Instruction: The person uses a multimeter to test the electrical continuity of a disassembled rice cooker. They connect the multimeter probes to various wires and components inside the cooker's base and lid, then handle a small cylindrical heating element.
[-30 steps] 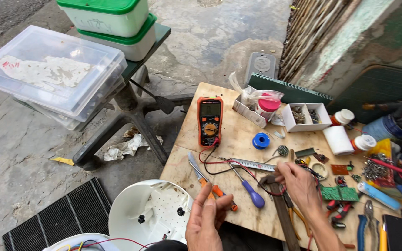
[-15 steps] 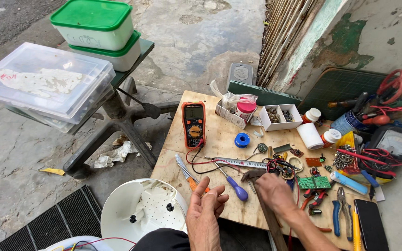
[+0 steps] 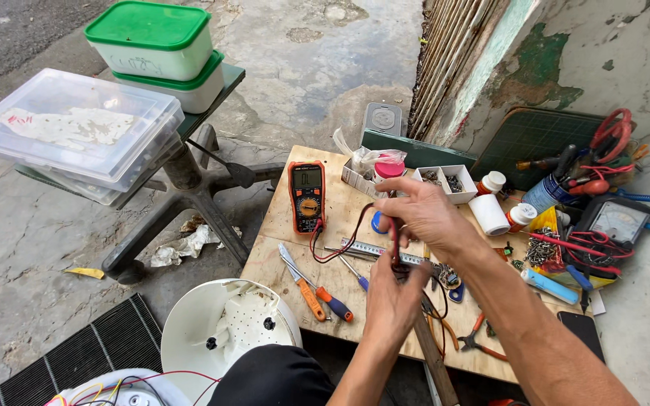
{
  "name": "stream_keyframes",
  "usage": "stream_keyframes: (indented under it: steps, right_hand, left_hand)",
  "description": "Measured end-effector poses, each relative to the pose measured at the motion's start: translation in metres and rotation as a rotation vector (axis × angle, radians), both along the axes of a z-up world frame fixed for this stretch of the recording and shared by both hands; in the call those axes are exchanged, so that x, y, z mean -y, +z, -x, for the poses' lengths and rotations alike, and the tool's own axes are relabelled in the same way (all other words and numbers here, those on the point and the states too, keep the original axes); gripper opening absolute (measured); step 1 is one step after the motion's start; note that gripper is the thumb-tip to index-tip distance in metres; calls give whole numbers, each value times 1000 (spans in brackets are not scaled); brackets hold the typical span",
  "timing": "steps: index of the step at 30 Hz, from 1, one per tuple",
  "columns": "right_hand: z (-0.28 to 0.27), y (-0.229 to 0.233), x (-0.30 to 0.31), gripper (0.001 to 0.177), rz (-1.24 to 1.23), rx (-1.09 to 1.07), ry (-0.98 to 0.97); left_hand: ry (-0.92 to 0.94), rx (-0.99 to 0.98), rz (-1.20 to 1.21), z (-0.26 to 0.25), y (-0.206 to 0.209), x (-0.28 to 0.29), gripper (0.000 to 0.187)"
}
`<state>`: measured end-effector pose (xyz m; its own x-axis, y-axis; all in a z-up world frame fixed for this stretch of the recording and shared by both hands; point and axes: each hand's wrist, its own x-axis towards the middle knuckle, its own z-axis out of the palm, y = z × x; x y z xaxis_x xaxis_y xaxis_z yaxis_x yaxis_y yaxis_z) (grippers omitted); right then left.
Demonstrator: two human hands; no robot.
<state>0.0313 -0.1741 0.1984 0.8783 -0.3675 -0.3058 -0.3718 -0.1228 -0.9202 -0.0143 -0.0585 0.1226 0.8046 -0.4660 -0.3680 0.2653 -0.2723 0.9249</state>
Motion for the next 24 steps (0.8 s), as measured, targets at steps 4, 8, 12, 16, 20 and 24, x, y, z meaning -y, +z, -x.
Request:
stream_keyframes:
  steps: [4, 8, 12, 16, 20, 24]
  right_hand:
    - [13, 12, -17, 65, -172, 83, 20]
    - [53, 23, -9, 58, 75, 161, -61]
    - [97, -25, 21, 99, 76, -101, 188]
    - [135, -50, 52, 29, 93, -102, 173]
    - [150, -72, 67, 40, 137, -170, 433]
    - [129, -99, 77, 29, -107, -60, 84]
  left_hand:
    - [198, -121, 261, -8, 3, 5, 35]
    - [291, -414, 482, -21, 15, 0, 34]
    - [468, -636, 794, -38, 24, -9, 25]
    - [563, -626, 939, -64, 43, -29, 20]
    - [695, -462, 1119, -116, -17, -3, 16]
    - [179, 82, 713, -116, -28, 1, 72]
